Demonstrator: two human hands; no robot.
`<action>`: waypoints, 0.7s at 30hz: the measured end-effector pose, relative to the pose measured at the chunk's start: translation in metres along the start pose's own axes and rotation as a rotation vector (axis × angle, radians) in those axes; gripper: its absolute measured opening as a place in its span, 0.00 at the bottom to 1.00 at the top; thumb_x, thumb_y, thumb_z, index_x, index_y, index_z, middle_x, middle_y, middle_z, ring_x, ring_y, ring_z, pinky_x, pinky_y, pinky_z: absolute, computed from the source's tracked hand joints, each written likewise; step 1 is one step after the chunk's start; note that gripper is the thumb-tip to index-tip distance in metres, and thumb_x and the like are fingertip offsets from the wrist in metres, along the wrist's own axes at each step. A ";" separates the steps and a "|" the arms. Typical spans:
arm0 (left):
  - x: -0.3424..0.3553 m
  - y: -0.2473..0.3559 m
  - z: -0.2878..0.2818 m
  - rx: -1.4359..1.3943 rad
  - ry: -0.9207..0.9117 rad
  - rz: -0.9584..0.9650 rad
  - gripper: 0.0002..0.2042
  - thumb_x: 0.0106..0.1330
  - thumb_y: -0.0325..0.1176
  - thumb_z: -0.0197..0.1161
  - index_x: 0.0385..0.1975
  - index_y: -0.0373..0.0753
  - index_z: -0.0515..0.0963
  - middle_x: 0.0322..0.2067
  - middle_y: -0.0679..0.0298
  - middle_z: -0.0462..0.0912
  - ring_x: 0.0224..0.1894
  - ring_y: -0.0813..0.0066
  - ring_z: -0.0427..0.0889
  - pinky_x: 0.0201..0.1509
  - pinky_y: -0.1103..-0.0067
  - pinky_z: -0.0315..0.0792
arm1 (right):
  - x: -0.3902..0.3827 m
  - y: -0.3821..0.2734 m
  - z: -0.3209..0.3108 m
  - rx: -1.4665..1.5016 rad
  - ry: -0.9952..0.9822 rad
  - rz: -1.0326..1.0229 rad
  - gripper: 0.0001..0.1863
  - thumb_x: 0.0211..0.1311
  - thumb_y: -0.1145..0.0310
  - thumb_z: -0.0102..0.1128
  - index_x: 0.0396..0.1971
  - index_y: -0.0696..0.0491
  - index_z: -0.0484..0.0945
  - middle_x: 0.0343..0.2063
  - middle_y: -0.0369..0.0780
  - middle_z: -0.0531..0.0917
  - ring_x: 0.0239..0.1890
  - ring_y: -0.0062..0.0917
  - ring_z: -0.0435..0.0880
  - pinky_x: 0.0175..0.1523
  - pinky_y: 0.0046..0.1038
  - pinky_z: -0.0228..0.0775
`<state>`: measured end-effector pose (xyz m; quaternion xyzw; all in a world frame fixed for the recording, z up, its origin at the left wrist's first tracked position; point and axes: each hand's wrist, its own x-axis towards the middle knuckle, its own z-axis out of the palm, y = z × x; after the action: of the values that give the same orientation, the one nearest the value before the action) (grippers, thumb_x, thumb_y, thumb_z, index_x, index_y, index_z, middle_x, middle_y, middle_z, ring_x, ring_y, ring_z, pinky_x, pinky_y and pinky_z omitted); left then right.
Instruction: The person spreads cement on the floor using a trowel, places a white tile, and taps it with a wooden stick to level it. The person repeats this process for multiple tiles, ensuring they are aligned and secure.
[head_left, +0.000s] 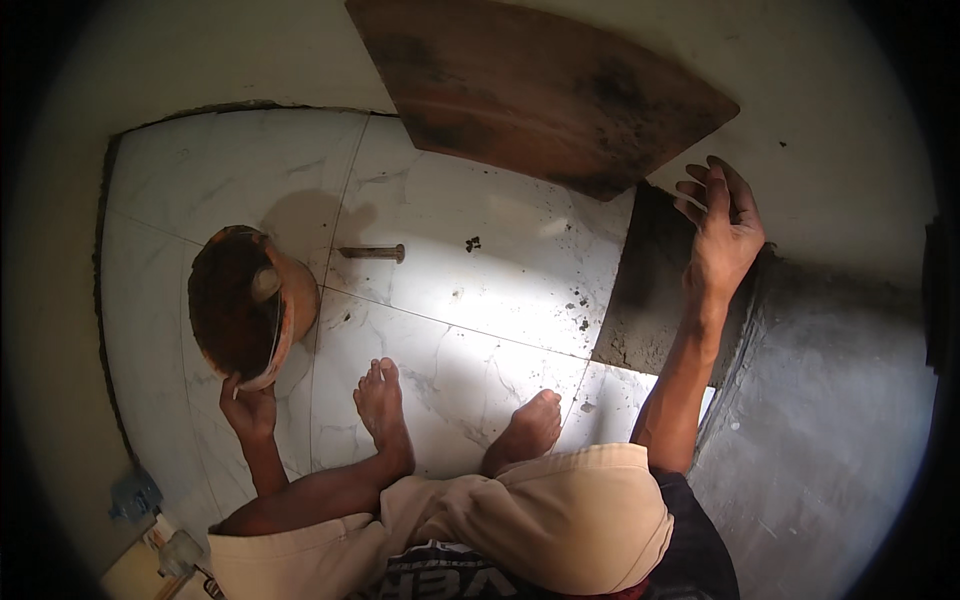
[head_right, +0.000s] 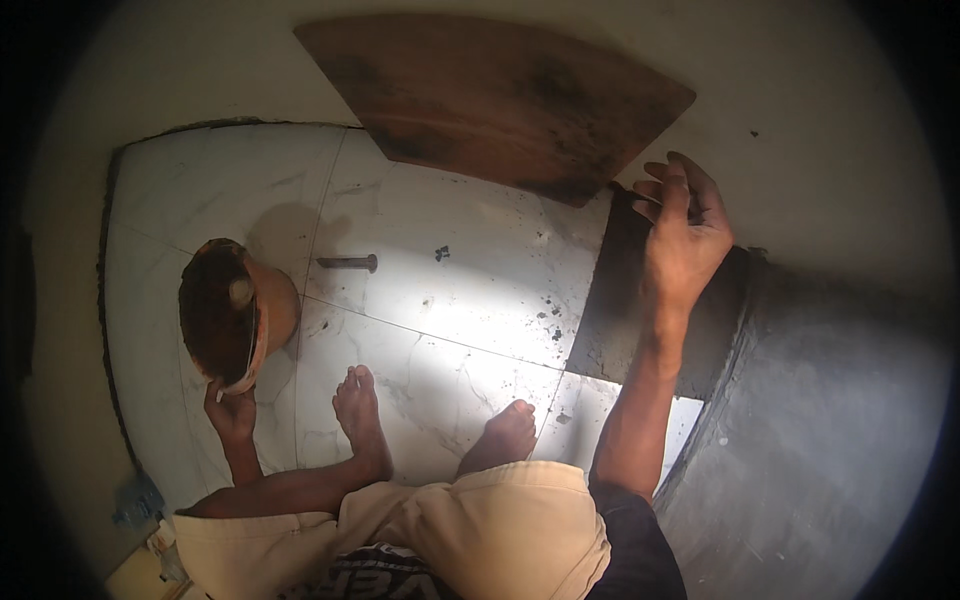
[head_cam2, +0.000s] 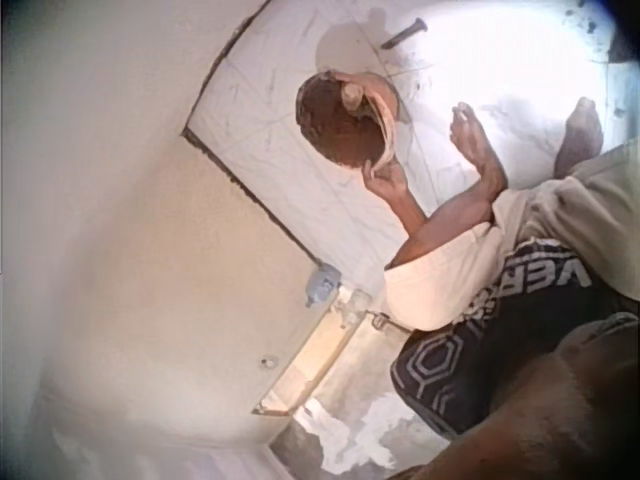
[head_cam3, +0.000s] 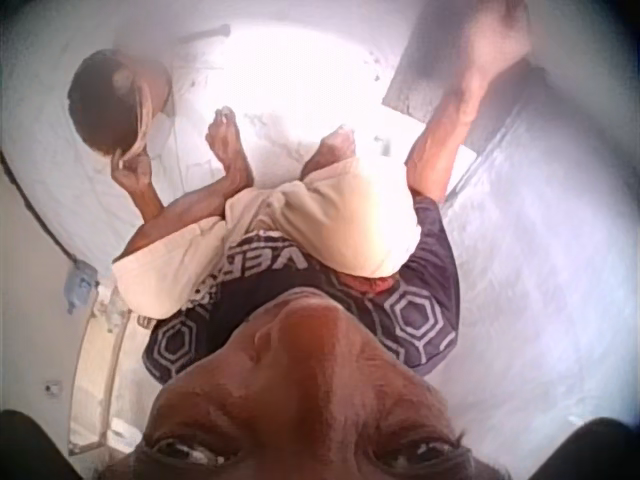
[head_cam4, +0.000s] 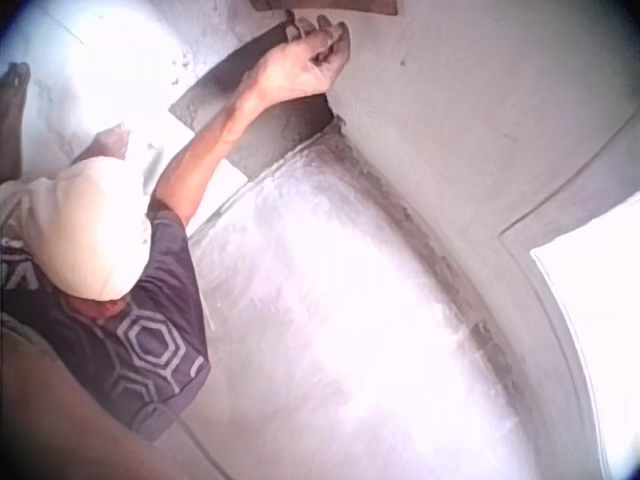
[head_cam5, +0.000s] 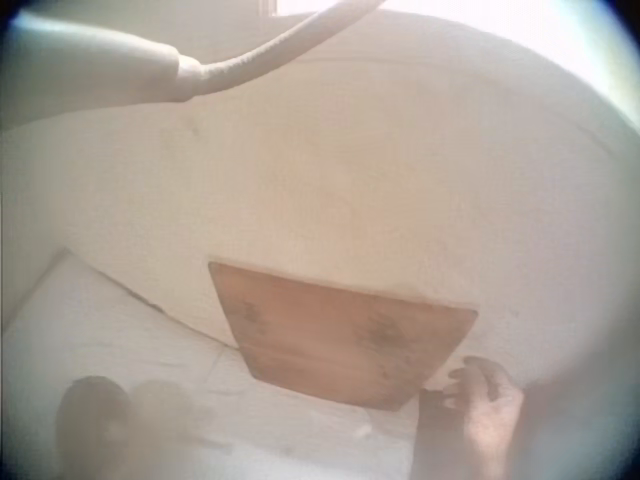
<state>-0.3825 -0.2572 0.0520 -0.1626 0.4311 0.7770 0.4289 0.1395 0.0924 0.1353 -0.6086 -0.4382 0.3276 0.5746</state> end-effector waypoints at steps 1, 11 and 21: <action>-0.008 -0.004 0.013 -0.034 0.102 -0.004 0.23 0.67 0.26 0.60 0.60 0.28 0.67 0.60 0.51 0.72 0.64 0.54 0.73 0.69 0.61 0.70 | 0.004 0.000 -0.004 0.029 -0.005 0.060 0.17 0.74 0.65 0.60 0.51 0.64 0.81 0.38 0.45 0.87 0.34 0.24 0.86 0.40 0.25 0.82; -0.072 -0.007 0.206 1.311 -0.006 1.010 0.18 0.75 0.39 0.54 0.59 0.39 0.76 0.57 0.60 0.78 0.60 0.68 0.77 0.65 0.65 0.68 | 0.022 0.015 -0.021 0.138 -0.254 0.387 0.26 0.74 0.59 0.55 0.61 0.64 0.73 0.49 0.52 0.82 0.45 0.32 0.85 0.48 0.31 0.82; 0.068 -0.155 0.406 1.003 -0.451 -0.040 0.24 0.80 0.46 0.49 0.66 0.34 0.68 0.63 0.45 0.68 0.61 0.53 0.72 0.63 0.64 0.74 | 0.033 0.042 0.006 0.309 -0.339 0.459 0.23 0.77 0.65 0.40 0.61 0.65 0.70 0.44 0.48 0.81 0.42 0.36 0.84 0.48 0.35 0.83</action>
<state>-0.2492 0.1471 0.1611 0.2242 0.6426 0.4838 0.5502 0.1538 0.1264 0.0970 -0.5340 -0.3238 0.6081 0.4902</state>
